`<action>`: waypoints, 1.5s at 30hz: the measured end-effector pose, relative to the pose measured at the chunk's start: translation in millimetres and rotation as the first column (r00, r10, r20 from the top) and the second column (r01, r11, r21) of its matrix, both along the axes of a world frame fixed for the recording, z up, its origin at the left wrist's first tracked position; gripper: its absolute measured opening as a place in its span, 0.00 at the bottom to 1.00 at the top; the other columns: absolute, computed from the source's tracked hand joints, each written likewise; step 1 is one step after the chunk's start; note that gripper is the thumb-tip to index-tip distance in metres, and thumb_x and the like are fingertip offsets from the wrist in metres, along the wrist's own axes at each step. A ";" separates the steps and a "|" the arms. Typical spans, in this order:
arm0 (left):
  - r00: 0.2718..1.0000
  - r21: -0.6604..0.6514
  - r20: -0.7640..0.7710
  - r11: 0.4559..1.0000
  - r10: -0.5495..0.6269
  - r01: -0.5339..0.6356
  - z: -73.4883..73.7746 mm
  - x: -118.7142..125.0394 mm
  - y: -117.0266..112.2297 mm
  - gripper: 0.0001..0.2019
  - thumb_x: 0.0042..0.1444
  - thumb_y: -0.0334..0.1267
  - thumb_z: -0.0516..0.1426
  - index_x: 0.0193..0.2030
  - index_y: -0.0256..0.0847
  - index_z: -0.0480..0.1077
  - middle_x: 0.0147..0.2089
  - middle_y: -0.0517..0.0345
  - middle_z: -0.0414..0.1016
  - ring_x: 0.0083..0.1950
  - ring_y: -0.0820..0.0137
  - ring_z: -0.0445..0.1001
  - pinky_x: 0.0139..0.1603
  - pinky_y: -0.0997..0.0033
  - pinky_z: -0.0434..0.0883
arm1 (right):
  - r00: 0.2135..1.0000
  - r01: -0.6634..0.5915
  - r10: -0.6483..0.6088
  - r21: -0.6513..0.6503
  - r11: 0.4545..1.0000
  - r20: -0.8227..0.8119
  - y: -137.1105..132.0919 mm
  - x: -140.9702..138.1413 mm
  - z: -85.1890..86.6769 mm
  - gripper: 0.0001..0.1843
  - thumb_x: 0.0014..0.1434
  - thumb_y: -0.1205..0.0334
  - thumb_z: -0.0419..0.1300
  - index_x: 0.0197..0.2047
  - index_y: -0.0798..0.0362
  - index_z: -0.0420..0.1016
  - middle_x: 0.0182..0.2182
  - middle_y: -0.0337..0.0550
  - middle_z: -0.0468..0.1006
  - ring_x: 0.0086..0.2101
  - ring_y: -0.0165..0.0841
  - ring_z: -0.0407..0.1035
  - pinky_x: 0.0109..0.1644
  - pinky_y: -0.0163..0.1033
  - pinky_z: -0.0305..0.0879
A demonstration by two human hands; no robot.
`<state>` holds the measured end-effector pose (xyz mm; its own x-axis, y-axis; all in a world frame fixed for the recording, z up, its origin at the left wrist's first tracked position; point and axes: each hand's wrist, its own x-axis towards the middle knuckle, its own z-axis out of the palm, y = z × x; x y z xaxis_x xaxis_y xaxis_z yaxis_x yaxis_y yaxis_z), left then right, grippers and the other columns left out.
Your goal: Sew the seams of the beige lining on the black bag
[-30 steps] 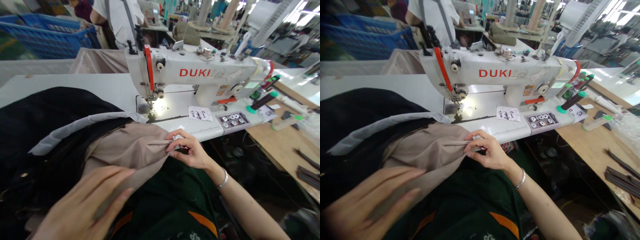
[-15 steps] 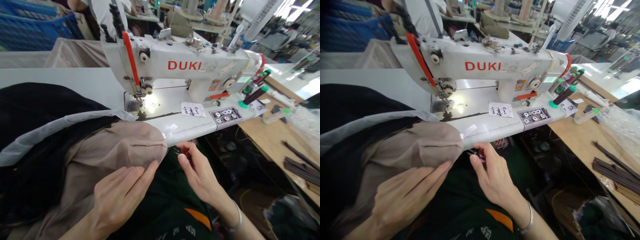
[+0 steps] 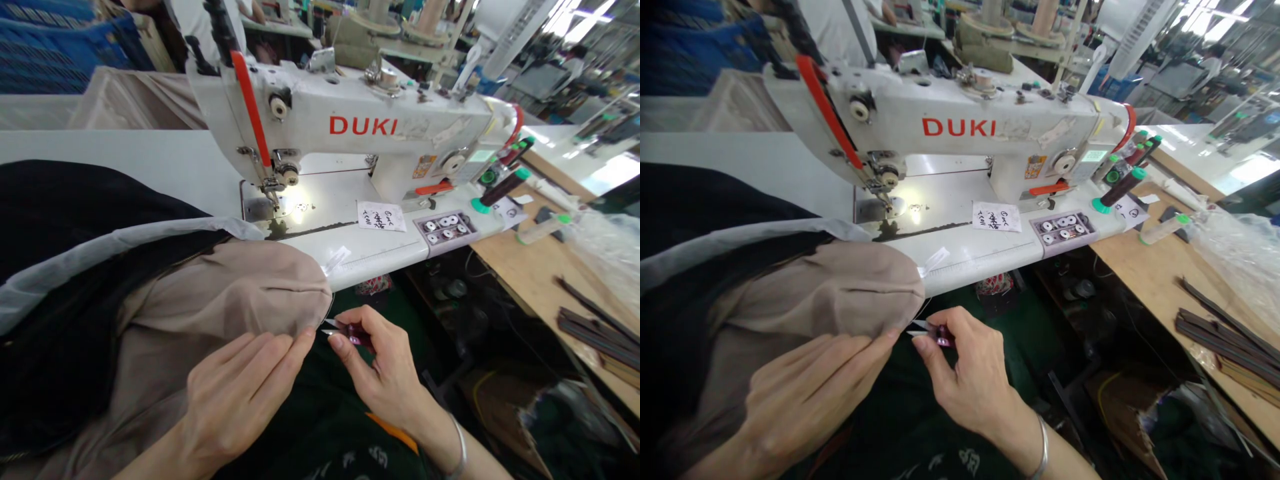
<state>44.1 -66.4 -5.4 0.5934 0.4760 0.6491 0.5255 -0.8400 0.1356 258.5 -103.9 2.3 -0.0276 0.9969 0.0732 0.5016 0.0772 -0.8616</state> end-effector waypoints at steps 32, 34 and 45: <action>1.000 0.005 -0.007 1.000 -0.008 0.008 -4.9 -1.2 3.2 0.12 0.59 0.23 0.61 0.50 0.29 0.74 0.38 0.53 0.77 0.38 0.71 0.74 0.41 0.66 0.67 | 0.998 -0.051 0.049 0.054 0.997 0.031 1.2 -3.3 5.2 0.08 0.67 0.56 0.63 0.46 0.50 0.74 0.36 0.39 0.79 0.35 0.31 0.73 0.38 0.35 0.66; 1.000 0.001 0.002 1.000 -0.005 0.005 -6.0 -1.6 3.2 0.12 0.59 0.22 0.61 0.50 0.29 0.74 0.37 0.54 0.77 0.38 0.71 0.73 0.41 0.66 0.67 | 0.998 -0.049 0.047 0.049 0.998 0.036 1.3 -1.8 6.2 0.08 0.67 0.56 0.63 0.45 0.50 0.74 0.35 0.40 0.79 0.34 0.31 0.73 0.38 0.36 0.66; 1.000 -0.010 -0.010 1.000 -0.013 0.013 -3.9 0.6 4.1 0.12 0.58 0.22 0.62 0.50 0.30 0.74 0.37 0.55 0.76 0.38 0.72 0.74 0.41 0.68 0.68 | 0.987 -0.004 -0.023 0.163 0.987 0.159 1.9 -5.6 -1.8 0.07 0.67 0.59 0.63 0.48 0.49 0.74 0.35 0.41 0.79 0.35 0.33 0.73 0.39 0.37 0.68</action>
